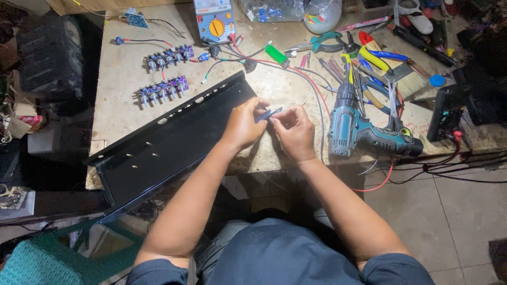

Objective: Assembling an electronic device by attaching a front panel to a chassis using a power drill

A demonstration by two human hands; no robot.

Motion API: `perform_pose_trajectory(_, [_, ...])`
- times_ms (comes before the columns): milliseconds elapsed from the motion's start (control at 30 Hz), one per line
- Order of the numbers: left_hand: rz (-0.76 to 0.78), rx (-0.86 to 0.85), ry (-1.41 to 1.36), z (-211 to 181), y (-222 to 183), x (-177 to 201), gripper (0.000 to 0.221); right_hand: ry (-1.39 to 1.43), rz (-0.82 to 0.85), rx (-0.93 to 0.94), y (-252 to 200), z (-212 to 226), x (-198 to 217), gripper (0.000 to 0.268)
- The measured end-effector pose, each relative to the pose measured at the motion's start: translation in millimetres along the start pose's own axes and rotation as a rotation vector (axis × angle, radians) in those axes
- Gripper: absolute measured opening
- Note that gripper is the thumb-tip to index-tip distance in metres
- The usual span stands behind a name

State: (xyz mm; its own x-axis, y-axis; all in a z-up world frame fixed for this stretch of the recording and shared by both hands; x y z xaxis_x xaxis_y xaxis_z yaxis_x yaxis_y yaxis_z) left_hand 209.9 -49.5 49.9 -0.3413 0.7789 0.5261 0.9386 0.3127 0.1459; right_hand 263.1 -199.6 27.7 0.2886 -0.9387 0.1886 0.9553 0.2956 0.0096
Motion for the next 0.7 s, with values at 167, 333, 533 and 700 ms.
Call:
perform_pose_trajectory(167, [0.078,0.008,0.251,17.9,4.1,-7.7,0.04,-0.049,-0.02,0.031,3.6,-3.3,-2.6,0.021])
perform_pose_trajectory(333, [0.086,0.017,0.303,14.7,4.3,-7.9,0.037,-0.081,-0.034,0.079,3.6,-7.4,-2.7,0.02])
perform_pose_trajectory(533, [0.093,0.011,0.352,13.0,4.2,-9.1,0.036,-0.035,-0.044,0.028,4.2,-2.5,0.0,0.021])
perform_pose_trajectory(700, [0.087,-0.006,0.366,21.6,6.0,-12.6,0.037,-0.046,-0.055,0.056,3.0,-8.5,-0.6,0.021])
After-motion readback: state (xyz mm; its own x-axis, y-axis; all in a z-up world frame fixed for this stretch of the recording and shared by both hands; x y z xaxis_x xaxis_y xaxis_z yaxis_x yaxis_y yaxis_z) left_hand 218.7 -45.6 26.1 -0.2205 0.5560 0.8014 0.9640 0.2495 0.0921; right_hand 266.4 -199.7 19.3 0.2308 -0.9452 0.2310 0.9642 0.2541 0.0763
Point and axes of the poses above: each hand's wrist, its own y-axis towards the middle knuckle, its own x-axis out of the back of the hand, z = x × y, the point moved 1 cm from there along y, towards the middle knuckle, and after that the axes turned 8 degrees about -x, right-handed, at the moved point
